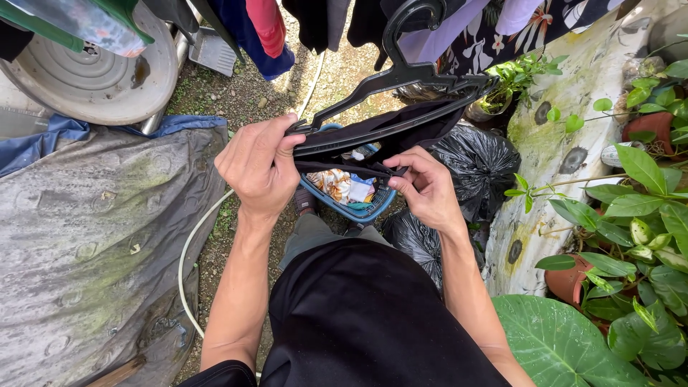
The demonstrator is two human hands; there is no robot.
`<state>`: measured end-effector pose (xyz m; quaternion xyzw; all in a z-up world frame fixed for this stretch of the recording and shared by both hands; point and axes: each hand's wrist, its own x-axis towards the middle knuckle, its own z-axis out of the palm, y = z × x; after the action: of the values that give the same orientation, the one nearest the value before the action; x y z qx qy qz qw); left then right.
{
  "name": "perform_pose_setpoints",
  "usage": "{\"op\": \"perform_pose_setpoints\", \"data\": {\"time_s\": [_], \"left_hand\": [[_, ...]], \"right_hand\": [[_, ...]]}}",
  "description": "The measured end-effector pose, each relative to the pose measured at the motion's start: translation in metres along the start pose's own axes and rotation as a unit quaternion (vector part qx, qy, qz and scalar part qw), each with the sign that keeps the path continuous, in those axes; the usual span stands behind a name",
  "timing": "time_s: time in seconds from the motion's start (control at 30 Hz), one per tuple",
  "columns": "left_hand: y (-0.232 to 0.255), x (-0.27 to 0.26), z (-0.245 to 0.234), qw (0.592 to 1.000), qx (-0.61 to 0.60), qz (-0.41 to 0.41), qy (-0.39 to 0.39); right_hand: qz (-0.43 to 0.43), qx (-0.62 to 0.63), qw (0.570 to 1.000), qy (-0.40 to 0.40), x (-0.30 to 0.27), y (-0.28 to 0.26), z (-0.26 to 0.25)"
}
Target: The person is taking wet clothes from a blue laundry basket, putting them onto plastic hangers, and hanging them on an outdoor clothesline.
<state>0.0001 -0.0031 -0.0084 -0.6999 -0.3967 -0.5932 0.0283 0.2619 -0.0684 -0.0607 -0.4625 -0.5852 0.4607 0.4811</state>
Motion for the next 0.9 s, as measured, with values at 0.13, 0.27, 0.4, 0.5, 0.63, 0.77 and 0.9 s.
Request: {"op": "perform_pose_setpoints", "data": {"time_s": [0.13,0.27,0.4,0.5,0.63,0.77,0.9], "left_hand": [[0.002,-0.002,0.000,1.000,-0.001,-0.005,0.006],[-0.001,-0.006,0.000,1.000,0.007,-0.017,0.009],[-0.004,-0.002,-0.001,0.999,0.016,-0.038,0.013],[-0.008,0.005,-0.002,0.998,0.007,-0.059,0.020],[-0.019,0.003,0.001,0.997,-0.001,-0.074,0.030],[-0.022,0.000,0.003,0.995,-0.017,-0.097,0.031],[-0.022,0.000,0.006,0.994,-0.024,-0.103,0.035]], "right_hand": [[-0.008,-0.036,0.999,0.008,0.000,-0.001,0.000],[-0.070,-0.116,0.991,-0.003,0.002,-0.008,-0.001],[-0.113,-0.177,0.977,-0.028,0.002,-0.036,0.004],[-0.148,-0.205,0.967,-0.029,-0.004,-0.047,0.003],[-0.187,-0.206,0.960,-0.014,-0.009,-0.065,0.000],[-0.212,-0.203,0.956,0.003,-0.011,-0.077,-0.001],[-0.218,-0.207,0.954,0.003,-0.011,-0.080,-0.004]]}}
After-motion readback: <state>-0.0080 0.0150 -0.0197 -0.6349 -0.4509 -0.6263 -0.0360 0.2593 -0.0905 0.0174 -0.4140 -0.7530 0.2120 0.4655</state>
